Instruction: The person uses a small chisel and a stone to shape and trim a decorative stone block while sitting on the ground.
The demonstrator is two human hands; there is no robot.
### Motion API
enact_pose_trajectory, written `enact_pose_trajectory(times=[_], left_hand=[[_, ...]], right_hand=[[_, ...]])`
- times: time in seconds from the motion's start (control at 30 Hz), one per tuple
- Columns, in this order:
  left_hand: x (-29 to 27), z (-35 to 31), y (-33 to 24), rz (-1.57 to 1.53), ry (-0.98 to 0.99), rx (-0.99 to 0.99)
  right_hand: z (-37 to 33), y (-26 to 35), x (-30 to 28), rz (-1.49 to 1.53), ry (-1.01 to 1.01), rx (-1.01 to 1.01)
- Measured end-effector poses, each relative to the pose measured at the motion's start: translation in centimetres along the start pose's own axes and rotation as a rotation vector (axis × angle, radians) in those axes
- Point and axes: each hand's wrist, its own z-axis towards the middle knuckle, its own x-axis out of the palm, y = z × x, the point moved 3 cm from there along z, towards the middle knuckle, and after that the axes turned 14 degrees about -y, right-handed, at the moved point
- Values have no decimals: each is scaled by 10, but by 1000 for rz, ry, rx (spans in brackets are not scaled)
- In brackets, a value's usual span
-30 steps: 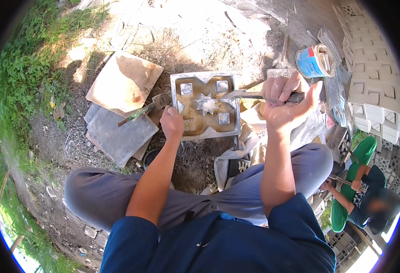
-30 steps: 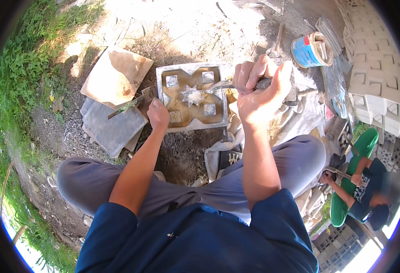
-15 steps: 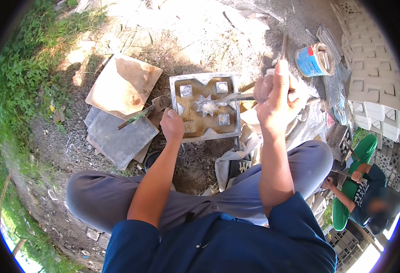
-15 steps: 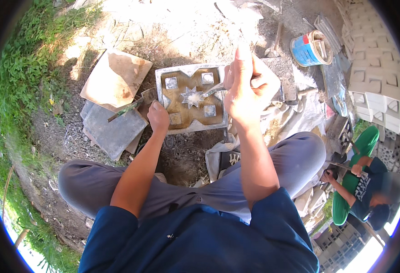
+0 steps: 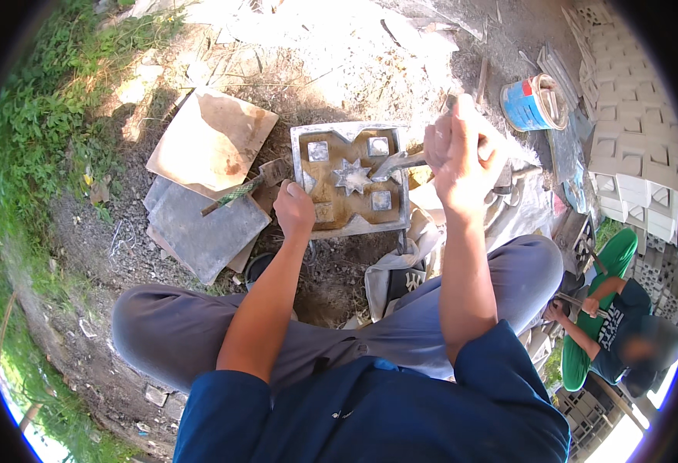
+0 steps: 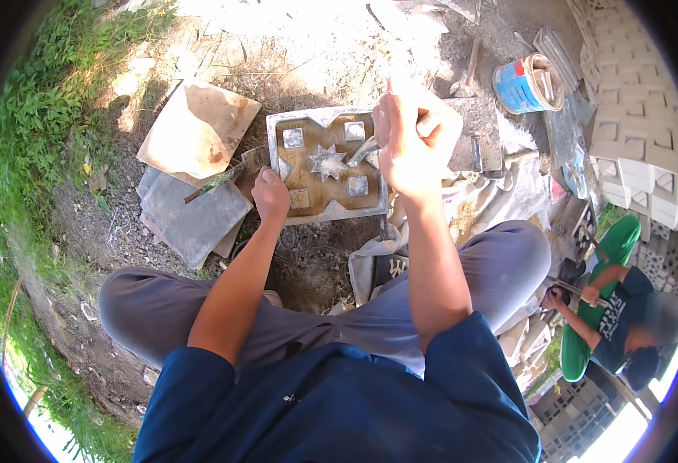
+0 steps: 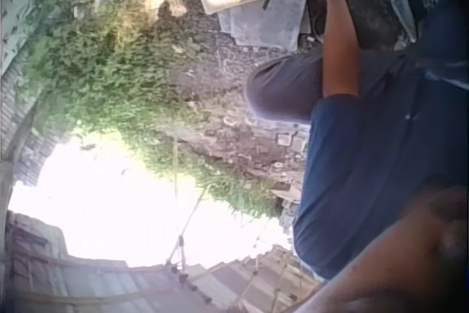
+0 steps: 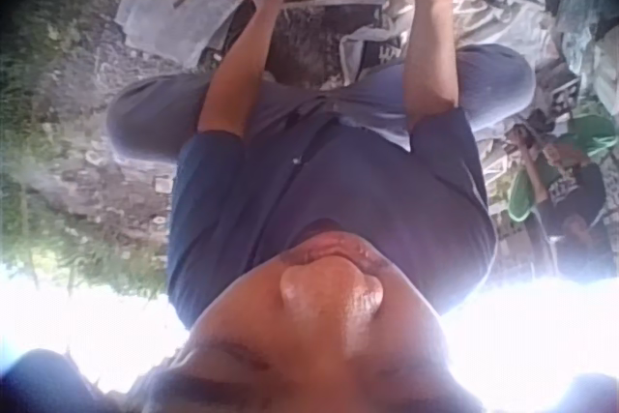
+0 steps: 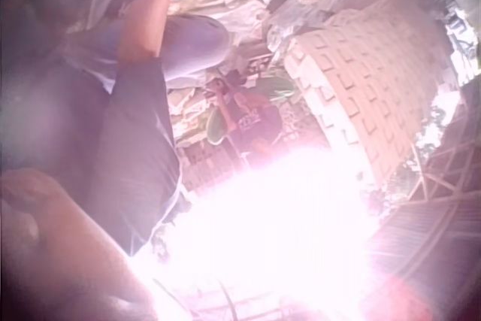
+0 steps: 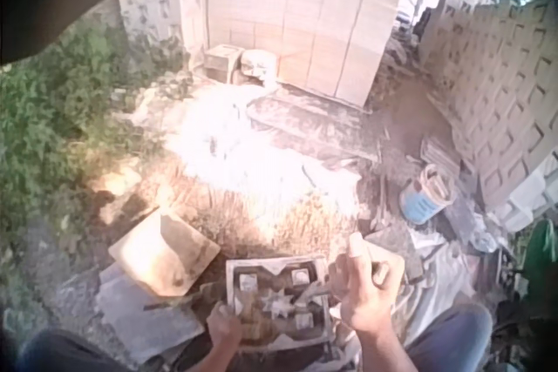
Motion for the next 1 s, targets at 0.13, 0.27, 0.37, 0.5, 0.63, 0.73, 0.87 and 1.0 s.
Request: enact_pose_trajectory(times=[0.13, 0.27, 0.37, 0.5, 0.63, 0.73, 0.87, 1.0], left_hand=[[1, 9, -5, -25, -71, 84], [1, 0, -4, -6, -1, 6], [-3, 4, 1, -21, -47, 8], [-2, 5, -4, -27, -44, 51], [-3, 2, 0, -4, -21, 37], [-1, -2, -9, -19, -15, 28], [-4, 6, 0, 41, -4, 6], [1, 0, -3, 15, -15, 93]], right_hand=[[9, 14, 3, 27, -6, -1], [7, 12, -1, -49, -23, -61], [9, 31, 0, 47, 42, -19], [7, -2, -6, 9, 33, 26], [2, 33, -18, 96, 172, 73], [-2, -8, -29, 9, 145, 92], [-3, 10, -26, 224, 291, 114], [-4, -4, -36, -20, 231, 40]])
